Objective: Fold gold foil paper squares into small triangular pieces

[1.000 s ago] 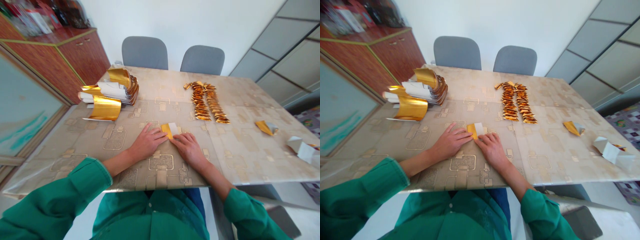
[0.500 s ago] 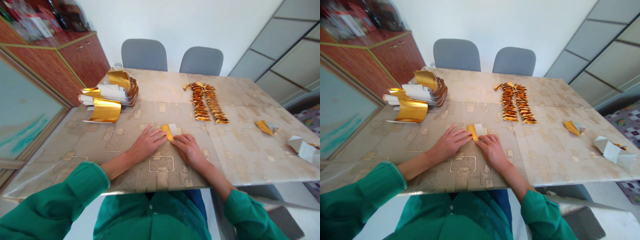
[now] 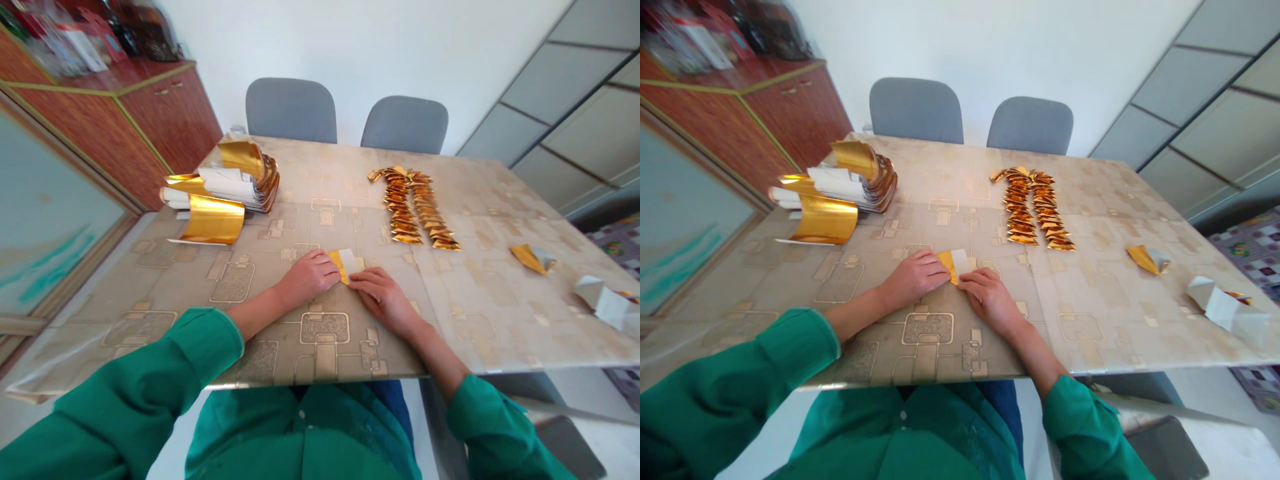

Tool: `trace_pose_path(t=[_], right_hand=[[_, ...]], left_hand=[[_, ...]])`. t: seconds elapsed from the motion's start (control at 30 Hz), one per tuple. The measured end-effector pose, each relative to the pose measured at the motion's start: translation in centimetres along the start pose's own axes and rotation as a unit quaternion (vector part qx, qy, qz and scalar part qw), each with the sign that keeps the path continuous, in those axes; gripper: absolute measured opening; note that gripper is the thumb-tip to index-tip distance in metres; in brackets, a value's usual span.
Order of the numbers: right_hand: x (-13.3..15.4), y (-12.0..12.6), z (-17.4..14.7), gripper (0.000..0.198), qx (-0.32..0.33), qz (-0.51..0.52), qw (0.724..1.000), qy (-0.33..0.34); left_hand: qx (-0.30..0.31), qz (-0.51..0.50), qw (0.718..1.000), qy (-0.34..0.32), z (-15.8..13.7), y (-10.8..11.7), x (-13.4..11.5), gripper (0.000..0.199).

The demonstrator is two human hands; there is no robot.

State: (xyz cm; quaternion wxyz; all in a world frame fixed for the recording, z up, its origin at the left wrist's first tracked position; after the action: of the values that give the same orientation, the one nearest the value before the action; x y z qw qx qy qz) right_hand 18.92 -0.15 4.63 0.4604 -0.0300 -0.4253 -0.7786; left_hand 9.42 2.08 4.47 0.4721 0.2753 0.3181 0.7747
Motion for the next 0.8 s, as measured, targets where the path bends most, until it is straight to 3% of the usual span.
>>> trace_pose_path(t=[0.3,0.4,0.57,0.8], right_hand=[[-1.0,-0.2,0.9,0.016,0.002,-0.103,0.995,-0.019],[-0.4,-1.0,1.5,0.012,0.022,-0.122,0.992,0.026],[0.6,-2.2,2.2,0.019,0.058,-0.107,0.989,0.081],[-1.5,-2.6,3.1,0.011,0.101,0.02,0.995,0.021]], left_hand=[[-0.045,-0.031,0.997,0.052,-0.8,0.9,1.8,0.025],[-0.024,-0.04,0.998,0.029,-1.2,1.2,1.6,0.026],[0.037,-0.006,0.999,0.011,-1.9,1.3,1.3,0.016],[0.066,-0.009,0.996,0.06,-2.7,1.3,0.1,0.022]])
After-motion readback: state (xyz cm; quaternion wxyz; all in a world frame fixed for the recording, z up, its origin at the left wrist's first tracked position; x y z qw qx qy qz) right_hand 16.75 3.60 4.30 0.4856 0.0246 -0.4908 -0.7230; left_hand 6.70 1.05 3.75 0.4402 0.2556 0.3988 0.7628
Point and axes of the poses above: each hand's wrist, its own z-axis towards the middle knuckle, its own y-axis out of the back of the hand, x = y × z, the point moved 10 cm from there along z, towards the middle knuckle, and after that the axes turned 15 degrees about -x, right-handed, at the moved point
